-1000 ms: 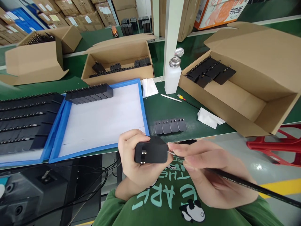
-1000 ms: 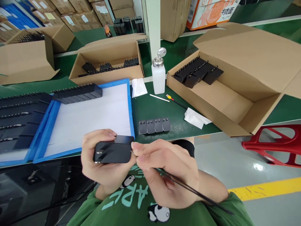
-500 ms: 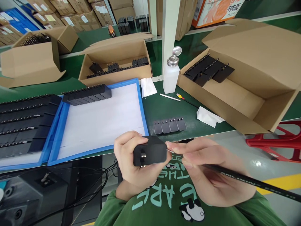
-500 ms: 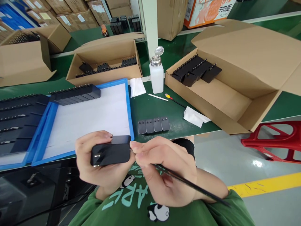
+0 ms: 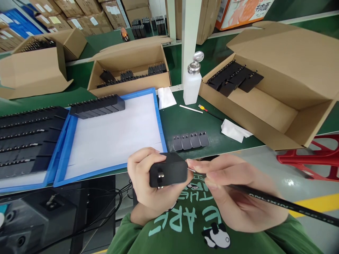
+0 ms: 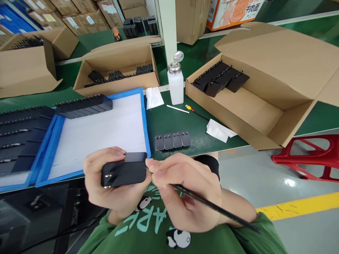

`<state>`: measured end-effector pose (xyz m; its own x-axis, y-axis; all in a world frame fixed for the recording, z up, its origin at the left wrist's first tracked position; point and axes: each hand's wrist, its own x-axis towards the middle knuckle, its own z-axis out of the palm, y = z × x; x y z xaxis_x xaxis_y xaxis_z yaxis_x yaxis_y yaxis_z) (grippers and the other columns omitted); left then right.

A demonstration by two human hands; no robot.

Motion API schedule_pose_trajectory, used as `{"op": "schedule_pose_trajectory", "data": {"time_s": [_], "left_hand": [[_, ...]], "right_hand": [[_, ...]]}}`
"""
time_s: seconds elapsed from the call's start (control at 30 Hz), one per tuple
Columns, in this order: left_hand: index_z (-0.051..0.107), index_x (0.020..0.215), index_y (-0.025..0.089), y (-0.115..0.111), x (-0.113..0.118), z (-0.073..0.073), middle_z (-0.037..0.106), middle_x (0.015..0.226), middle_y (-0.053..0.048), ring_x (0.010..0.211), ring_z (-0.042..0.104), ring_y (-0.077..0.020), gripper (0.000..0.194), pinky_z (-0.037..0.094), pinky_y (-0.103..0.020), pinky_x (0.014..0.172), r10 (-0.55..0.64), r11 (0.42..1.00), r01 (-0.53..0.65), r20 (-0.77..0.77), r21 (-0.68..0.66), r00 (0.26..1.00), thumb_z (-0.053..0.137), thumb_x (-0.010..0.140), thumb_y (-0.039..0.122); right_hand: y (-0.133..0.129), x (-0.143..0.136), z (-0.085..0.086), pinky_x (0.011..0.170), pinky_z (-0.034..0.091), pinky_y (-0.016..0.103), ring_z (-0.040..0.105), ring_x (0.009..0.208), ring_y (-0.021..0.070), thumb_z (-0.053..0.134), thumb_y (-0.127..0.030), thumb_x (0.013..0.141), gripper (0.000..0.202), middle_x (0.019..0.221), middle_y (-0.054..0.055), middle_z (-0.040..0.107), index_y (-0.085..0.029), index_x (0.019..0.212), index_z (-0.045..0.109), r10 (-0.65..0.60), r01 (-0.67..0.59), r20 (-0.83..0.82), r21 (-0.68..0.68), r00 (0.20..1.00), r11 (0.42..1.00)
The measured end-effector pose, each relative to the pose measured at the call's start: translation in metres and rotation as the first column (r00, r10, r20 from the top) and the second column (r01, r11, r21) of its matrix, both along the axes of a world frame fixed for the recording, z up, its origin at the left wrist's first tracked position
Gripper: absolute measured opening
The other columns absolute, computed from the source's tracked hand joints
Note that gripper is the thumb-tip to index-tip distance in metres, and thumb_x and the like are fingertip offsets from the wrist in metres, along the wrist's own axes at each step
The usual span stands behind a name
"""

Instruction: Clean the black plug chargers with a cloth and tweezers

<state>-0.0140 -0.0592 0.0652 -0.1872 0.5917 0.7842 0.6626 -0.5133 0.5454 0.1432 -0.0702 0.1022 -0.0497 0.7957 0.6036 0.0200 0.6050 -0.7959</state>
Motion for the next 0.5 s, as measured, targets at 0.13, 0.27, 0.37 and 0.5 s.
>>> {"op": "schedule_pose_trajectory", "data": {"time_s": [0.13,0.27,0.37,0.5], "left_hand": [[0.061,0.1,0.024,0.0,0.0,0.0,0.057,0.089,-0.003,0.078,0.059,-0.0205,0.044,0.053,-0.038,0.071,0.019,1.0,-0.019,-0.016,-0.009,1.0,0.083,0.062,0.026],[0.06,0.101,0.024,-0.001,-0.001,-0.003,0.057,0.09,-0.003,0.079,0.059,-0.0207,0.046,0.054,-0.039,0.071,0.016,1.0,-0.016,-0.019,-0.023,1.0,0.083,0.061,0.028],[0.06,0.1,0.024,-0.001,-0.001,-0.003,0.057,0.09,-0.003,0.079,0.059,-0.0205,0.047,0.054,-0.039,0.071,0.026,0.999,-0.026,-0.005,-0.024,1.0,0.083,0.06,0.027],[0.06,0.099,0.024,-0.001,0.0,-0.001,0.057,0.089,-0.003,0.08,0.059,-0.0211,0.049,0.053,-0.037,0.067,0.027,1.0,-0.026,0.01,-0.015,1.0,0.085,0.057,0.026]], "right_hand": [[-0.001,0.0,-0.003,0.077,0.07,0.033,0.079,0.084,0.0212,0.057,0.005,0.08,0.031,0.089,0.006,0.076,-0.02,0.095,0.067,-0.023,0.023,0.015,-0.012,1.0,1.0],[0.003,0.003,0.005,0.077,0.07,0.032,0.079,0.083,0.0217,0.056,0.01,0.078,0.034,0.083,0.006,0.075,-0.018,0.094,0.068,0.043,-0.044,0.061,0.019,0.997,0.999],[0.005,0.004,0.009,0.078,0.071,0.033,0.079,0.082,0.0229,0.056,0.013,0.076,0.034,0.081,0.006,0.074,-0.016,0.092,0.067,0.042,-0.043,0.029,0.017,0.999,0.999],[0.003,0.002,0.004,0.078,0.071,0.034,0.079,0.084,0.0236,0.058,0.012,0.075,0.034,0.085,0.008,0.074,-0.015,0.092,0.067,0.054,-0.054,0.025,0.011,0.998,0.998]]}}
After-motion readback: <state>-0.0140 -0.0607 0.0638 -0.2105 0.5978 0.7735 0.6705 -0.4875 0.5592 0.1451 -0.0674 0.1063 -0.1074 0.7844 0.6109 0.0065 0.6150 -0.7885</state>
